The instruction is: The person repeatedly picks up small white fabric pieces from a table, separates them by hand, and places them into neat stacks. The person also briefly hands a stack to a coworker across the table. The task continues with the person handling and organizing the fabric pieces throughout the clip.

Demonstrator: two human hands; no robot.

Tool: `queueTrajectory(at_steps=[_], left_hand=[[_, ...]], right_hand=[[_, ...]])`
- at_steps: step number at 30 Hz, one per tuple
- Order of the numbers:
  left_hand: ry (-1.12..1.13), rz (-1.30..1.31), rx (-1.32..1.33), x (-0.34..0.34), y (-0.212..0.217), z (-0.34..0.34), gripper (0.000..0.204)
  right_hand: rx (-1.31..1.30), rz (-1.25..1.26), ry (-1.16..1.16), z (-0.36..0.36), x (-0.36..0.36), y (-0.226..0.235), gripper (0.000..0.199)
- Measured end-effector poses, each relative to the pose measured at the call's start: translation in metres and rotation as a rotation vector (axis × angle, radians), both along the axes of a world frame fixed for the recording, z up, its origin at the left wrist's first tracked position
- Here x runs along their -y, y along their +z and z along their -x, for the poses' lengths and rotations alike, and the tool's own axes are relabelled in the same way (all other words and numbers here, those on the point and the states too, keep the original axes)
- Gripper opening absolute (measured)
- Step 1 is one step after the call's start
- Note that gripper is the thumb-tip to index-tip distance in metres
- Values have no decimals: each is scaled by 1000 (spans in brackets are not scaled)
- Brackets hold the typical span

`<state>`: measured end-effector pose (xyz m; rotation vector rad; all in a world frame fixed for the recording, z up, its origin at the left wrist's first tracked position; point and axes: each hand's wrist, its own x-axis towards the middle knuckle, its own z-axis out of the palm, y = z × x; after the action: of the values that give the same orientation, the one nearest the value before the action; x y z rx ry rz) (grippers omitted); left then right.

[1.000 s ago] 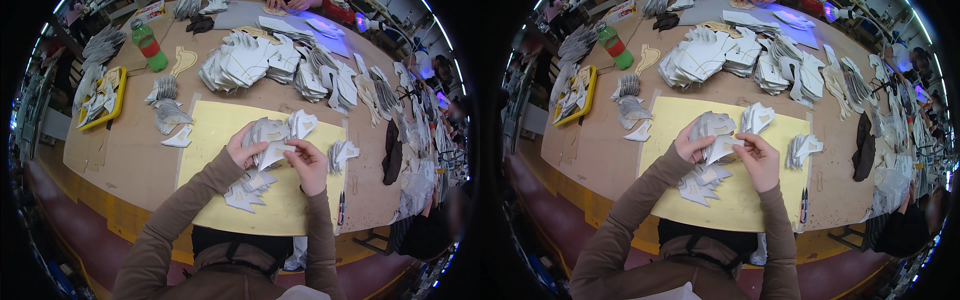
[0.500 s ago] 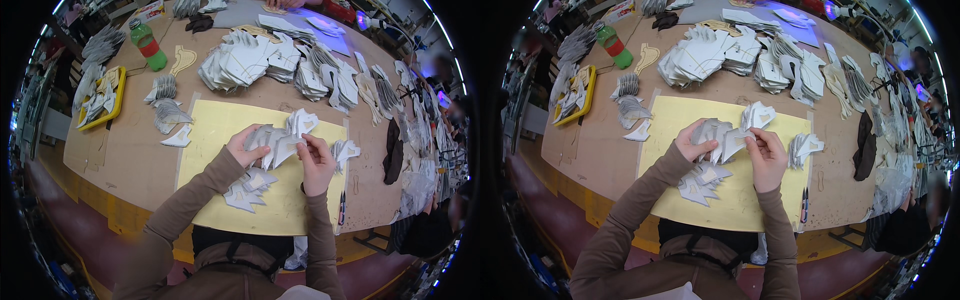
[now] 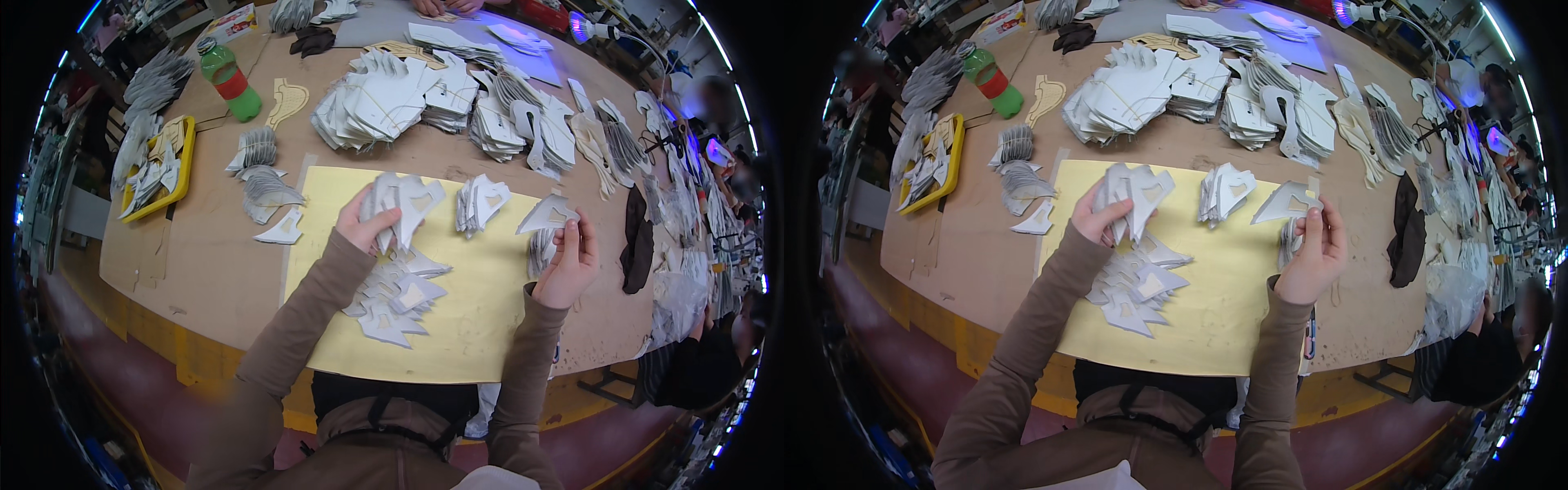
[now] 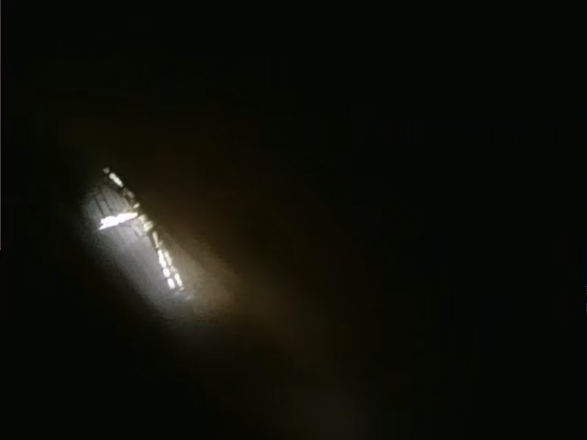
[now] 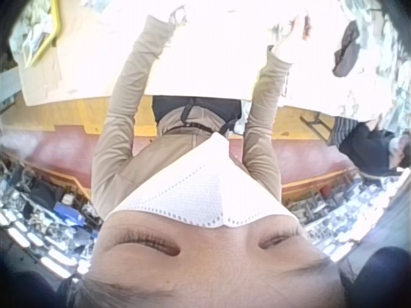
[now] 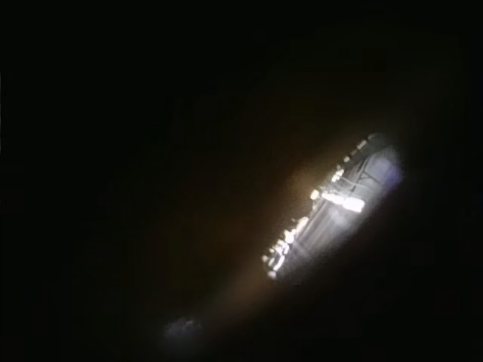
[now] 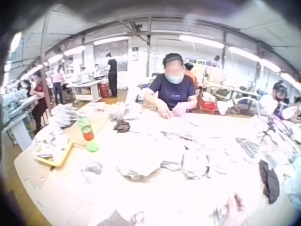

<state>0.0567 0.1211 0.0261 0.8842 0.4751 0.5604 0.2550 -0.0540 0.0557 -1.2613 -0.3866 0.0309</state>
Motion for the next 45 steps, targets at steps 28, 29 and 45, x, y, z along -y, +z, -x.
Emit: queueTrajectory(at_steps=[28,29,45], left_hand=[[-204,12,-103,11,7,-1,43],[-211,-6,-106,11,7,-1,43],[-266,143,39,5,13,-3,47]], right_hand=[[86,281,605,57,-33,-24,33],[101,293,597,57,-32,-23,34],[19,187,110,0,-13,-10,25]])
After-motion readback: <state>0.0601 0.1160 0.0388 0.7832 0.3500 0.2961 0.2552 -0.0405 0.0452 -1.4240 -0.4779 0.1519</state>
